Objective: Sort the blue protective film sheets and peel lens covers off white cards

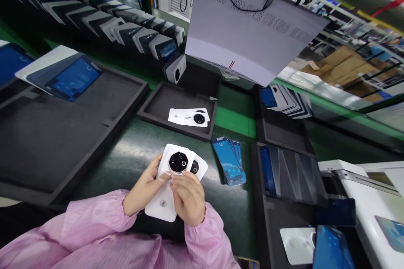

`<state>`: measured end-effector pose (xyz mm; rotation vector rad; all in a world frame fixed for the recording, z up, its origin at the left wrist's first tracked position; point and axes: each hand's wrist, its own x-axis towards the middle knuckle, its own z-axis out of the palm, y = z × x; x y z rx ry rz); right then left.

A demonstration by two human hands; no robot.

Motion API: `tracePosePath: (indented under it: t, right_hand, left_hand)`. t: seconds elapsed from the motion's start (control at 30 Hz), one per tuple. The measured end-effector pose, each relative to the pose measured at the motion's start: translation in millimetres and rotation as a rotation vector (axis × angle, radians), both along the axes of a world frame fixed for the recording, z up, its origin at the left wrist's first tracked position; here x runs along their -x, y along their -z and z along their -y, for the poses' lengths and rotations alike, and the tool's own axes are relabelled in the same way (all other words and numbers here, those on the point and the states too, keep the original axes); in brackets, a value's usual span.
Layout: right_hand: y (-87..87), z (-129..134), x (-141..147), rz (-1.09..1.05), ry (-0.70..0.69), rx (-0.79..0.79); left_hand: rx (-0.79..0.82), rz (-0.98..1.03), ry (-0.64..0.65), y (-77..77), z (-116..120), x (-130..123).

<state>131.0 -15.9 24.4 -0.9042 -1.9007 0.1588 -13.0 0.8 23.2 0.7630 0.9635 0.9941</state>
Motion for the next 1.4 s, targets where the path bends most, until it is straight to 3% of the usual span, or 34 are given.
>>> tracePosePath:
  t: [0.8,1.03,1.17,1.3,1.4]
  right_hand:
    - [0.7,-1.7,-2.5,0.007,0.101,0.025]
    - [4.4,-1.5,-2.5,0.053,0.356,0.021]
    - [2.4,-3.8,-5.0,0.033,0.473,0.22]
    - [-1.6,-7.5,-15.1,-0.171,0.436,0.478]
    - [-4.3,-9.6,-35.5,-0.581,0.629,0.383]
  left_hand:
    - [0.076,0.036,0.023,-5.6,-0.6,-2.4]
    - [0.062,0.049,0.055,-8.5,1.1,-1.7]
    - [0.04,0.079,0.1,-5.7,4.3,-2.7]
    - [0.047,0.143,0.111,-2.6,6.2,-4.7]
    - [0.11,0.165,0.08,-4.7,4.6,-3.4]
